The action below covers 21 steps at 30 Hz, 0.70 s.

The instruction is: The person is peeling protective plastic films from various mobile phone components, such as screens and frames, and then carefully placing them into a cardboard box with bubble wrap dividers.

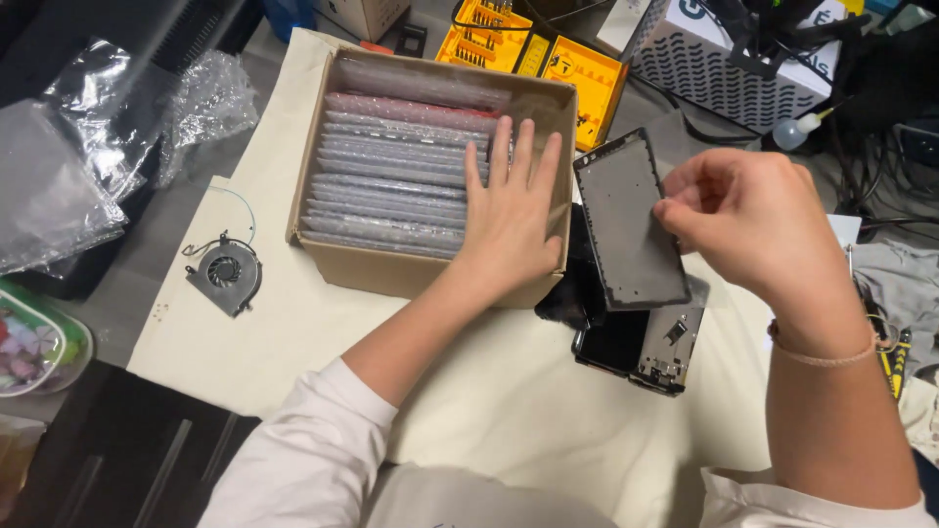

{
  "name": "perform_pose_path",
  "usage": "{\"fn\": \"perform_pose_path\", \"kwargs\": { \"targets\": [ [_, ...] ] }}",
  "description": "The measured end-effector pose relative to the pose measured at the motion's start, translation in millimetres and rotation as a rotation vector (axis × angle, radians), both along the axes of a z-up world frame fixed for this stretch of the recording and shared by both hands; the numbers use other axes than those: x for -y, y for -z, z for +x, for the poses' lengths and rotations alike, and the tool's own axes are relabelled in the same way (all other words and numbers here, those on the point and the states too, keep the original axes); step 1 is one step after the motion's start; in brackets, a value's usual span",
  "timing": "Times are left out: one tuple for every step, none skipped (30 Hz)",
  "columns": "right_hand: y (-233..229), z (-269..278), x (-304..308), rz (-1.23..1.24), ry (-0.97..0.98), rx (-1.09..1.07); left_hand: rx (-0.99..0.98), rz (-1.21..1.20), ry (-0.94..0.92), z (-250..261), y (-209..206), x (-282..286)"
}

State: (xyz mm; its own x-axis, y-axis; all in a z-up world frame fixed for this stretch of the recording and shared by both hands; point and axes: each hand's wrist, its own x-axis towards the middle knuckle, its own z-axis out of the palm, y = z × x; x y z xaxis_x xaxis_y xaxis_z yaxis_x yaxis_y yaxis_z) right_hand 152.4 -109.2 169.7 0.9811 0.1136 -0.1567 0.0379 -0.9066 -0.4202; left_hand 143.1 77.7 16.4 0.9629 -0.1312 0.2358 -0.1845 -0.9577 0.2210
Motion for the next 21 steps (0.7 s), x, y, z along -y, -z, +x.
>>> {"fn": "perform_pose_path", "kwargs": {
  "targets": [
    [4.3,5.7,-6.1,-0.016,-0.014,0.021,0.036,0.058,-0.061,4.1,7.2,3.9],
    [6.4,11.5,-14.6,-0.018,-0.015,0.018,0.033,0.056,-0.062,8.8,11.8,0.4],
    [9.0,16.4,-21.8,-0.003,-0.032,0.012,0.061,0.049,-0.149,12.7,16.7,-2.1],
    [11.6,21.0,-28.7,0.011,-0.049,0.005,0.090,0.043,-0.237,16.2,21.8,-4.2],
    [30.1,33.0,-31.3,0.009,-0.047,0.000,0.084,0.040,-0.235,13.2,15.3,-8.1],
    [48.6,44.4,-33.6,-0.014,-0.059,0.074,0.048,-0.061,-0.208,9.9,8.8,-12.1],
    [67.6,54.9,-35.8,-0.035,-0.072,0.147,0.011,-0.159,-0.181,6.0,2.3,-16.4],
    [77.7,58.7,-45.2,-0.036,-0.069,0.140,0.005,-0.159,-0.178,7.6,4.5,-15.6],
    [88.0,62.2,-55.4,-0.090,-0.081,0.175,-0.003,-0.183,-0.186,8.8,6.6,-15.7],
    [98.0,65.3,-65.6,-0.144,-0.092,0.210,-0.011,-0.207,-0.194,9.6,8.6,-15.8],
    [106.6,67.5,-70.5,-0.142,-0.091,0.207,-0.014,-0.205,-0.193,9.9,8.5,-14.8],
    [114.9,69.5,-75.6,-0.144,-0.101,0.167,-0.010,-0.217,-0.204,9.9,8.1,-13.8],
    [122.8,71.7,-80.5,-0.147,-0.111,0.130,-0.003,-0.231,-0.215,10.4,7.6,-12.5],
    [127.6,71.0,-85.1,-0.147,-0.109,0.130,-0.004,-0.231,-0.213,11.0,9.0,-12.7],
    [132.5,69.9,-89.0,-0.125,-0.098,0.090,-0.002,-0.232,-0.216,11.1,10.5,-12.1],
    [137.3,68.8,-92.7,-0.104,-0.088,0.050,0.001,-0.233,-0.219,11.2,11.9,-11.3],
    [141.8,69.1,-94.8,-0.104,-0.086,0.048,-0.001,-0.233,-0.217,11.4,14.2,-13.2],
    [146.0,69.4,-96.7,-0.077,-0.085,0.033,-0.005,-0.263,-0.205,11.6,16.2,-15.0],
    [150.3,69.9,-99.0,-0.049,-0.086,0.018,-0.009,-0.292,-0.193,11.9,18.2,-17.1],
    [154.9,72.7,-97.5,-0.048,-0.085,0.017,-0.010,-0.291,-0.193,12.2,18.2,-18.2],
    [159.6,75.0,-96.1,-0.030,-0.093,-0.026,-0.029,-0.331,-0.179,12.2,18.1,-19.4]
  ]
}}
